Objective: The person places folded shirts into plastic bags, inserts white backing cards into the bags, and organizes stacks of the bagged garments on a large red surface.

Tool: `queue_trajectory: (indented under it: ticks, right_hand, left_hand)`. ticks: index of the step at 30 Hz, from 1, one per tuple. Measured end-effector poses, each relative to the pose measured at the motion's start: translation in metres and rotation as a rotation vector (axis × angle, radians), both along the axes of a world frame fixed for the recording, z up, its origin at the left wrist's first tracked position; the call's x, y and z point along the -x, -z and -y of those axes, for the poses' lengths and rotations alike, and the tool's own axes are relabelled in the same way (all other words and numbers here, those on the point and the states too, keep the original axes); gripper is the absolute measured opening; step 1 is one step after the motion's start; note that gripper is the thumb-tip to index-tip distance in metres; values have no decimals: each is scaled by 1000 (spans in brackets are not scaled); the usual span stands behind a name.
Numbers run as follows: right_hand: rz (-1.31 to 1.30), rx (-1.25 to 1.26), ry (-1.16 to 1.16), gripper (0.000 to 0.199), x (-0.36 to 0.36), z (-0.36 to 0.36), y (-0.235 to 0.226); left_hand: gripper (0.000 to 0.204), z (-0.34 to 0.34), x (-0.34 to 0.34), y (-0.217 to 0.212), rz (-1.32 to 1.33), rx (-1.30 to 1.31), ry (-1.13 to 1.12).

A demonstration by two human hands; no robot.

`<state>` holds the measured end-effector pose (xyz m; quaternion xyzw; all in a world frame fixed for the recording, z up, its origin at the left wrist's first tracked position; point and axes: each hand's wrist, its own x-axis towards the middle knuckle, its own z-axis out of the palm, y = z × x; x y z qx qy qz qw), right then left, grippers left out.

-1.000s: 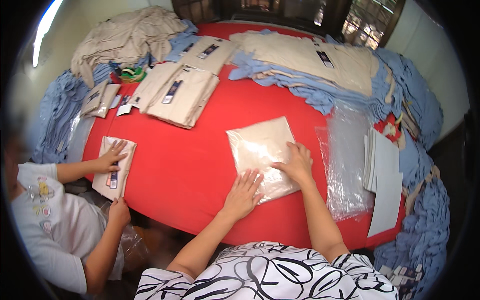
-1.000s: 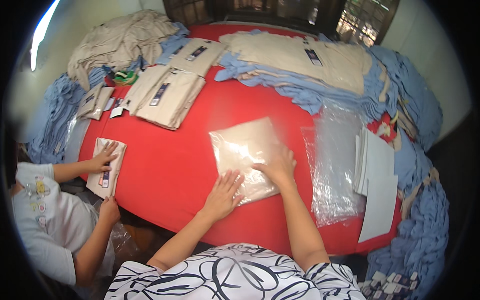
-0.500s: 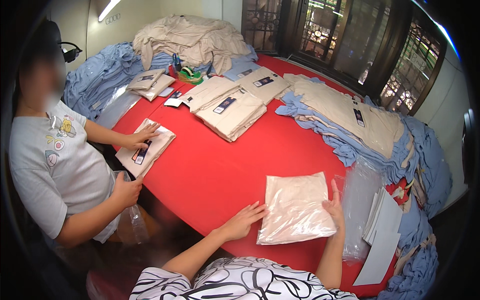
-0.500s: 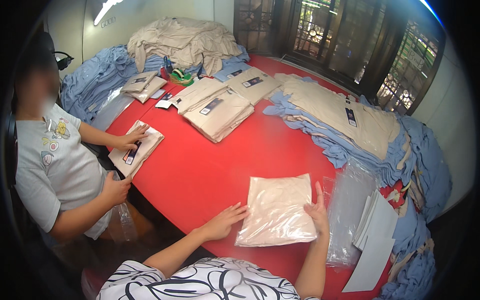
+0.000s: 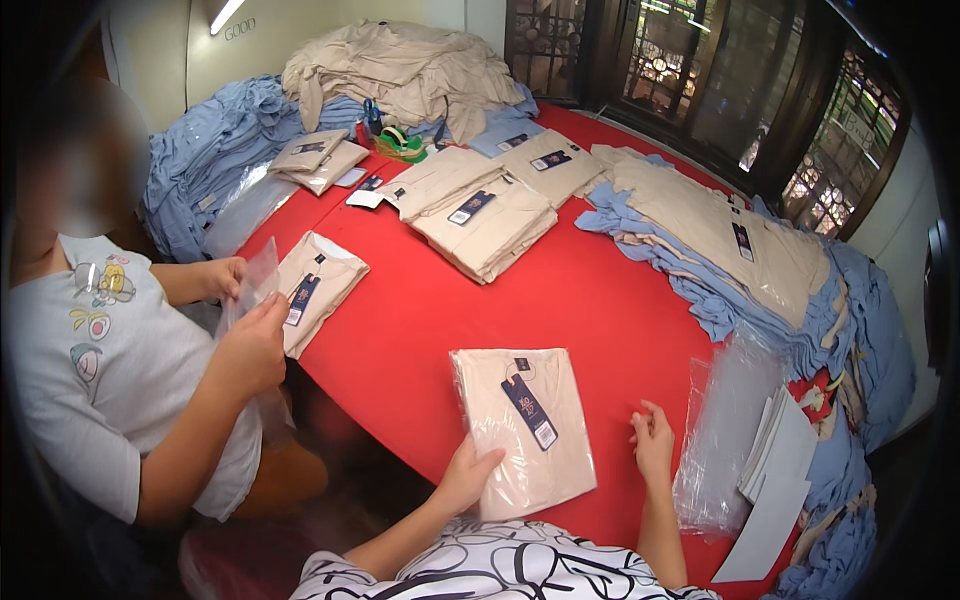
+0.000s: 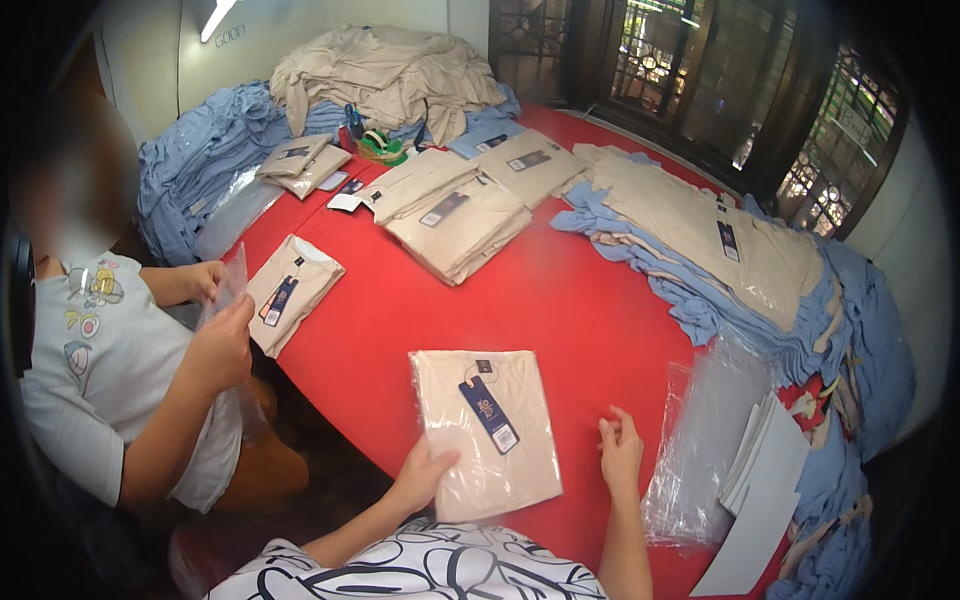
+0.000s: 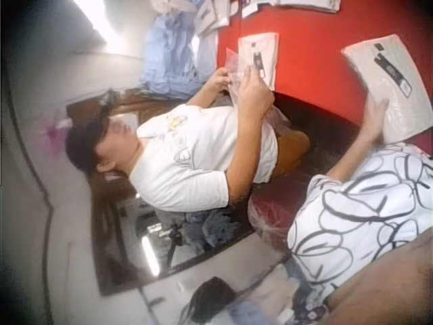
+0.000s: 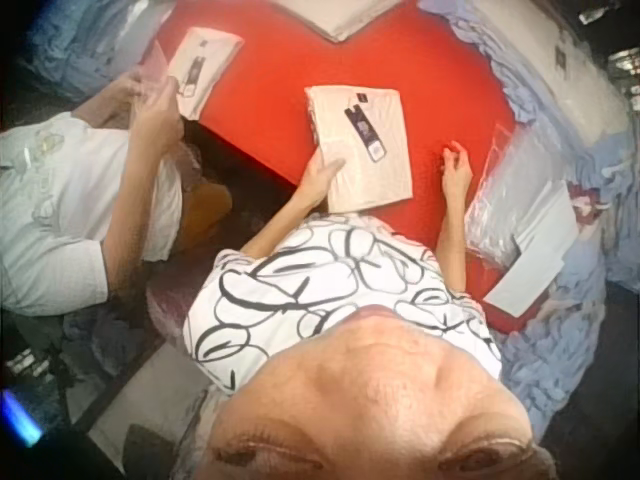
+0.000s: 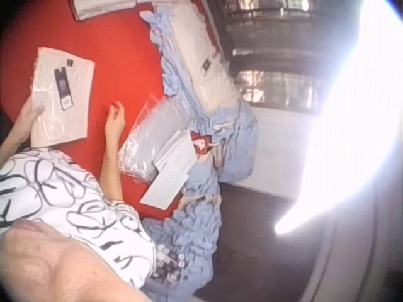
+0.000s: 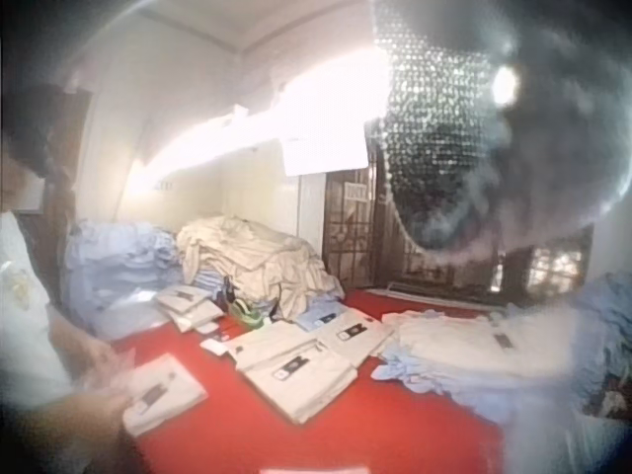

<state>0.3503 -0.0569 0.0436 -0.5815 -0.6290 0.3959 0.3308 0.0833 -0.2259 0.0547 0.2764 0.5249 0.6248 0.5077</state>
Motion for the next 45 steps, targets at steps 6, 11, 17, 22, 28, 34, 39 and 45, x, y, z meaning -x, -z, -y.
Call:
queue_trajectory:
  ticks: [6, 11, 17, 22, 28, 34, 39, 45]
  right_hand:
    - [-128, -117, 198, 18, 2, 7, 37]
    - [-63, -251, 201, 16, -4, 8, 47]
    - [-36, -220, 201, 14, 7, 3, 40]
    - [60, -284, 295, 14, 15, 9, 35]
    - [1, -181, 402, 13, 16, 4, 38]
    - [-278, 49, 243, 22, 74, -73, 8]
    - [-269, 108, -146, 32, 197, -282, 4]
    - [-177, 83, -10, 35, 313, -502, 38]
  left_hand:
    - [49, -23, 72, -74, 129, -228, -399]
    - [50, -117, 220, -119, -114, -360, -656]
    - [55, -201, 506, -228, -167, -487, -684]
    - [65, -297, 528, -187, -199, -155, -1056]
    - [32, -379, 342, -45, -1277, -81, -398]
    - [41, -321, 222, 17, -981, -66, -906]
    - [51, -289, 177, 43, -759, -102, -794]
    - [57, -317, 174, 46, -717, -97, -745]
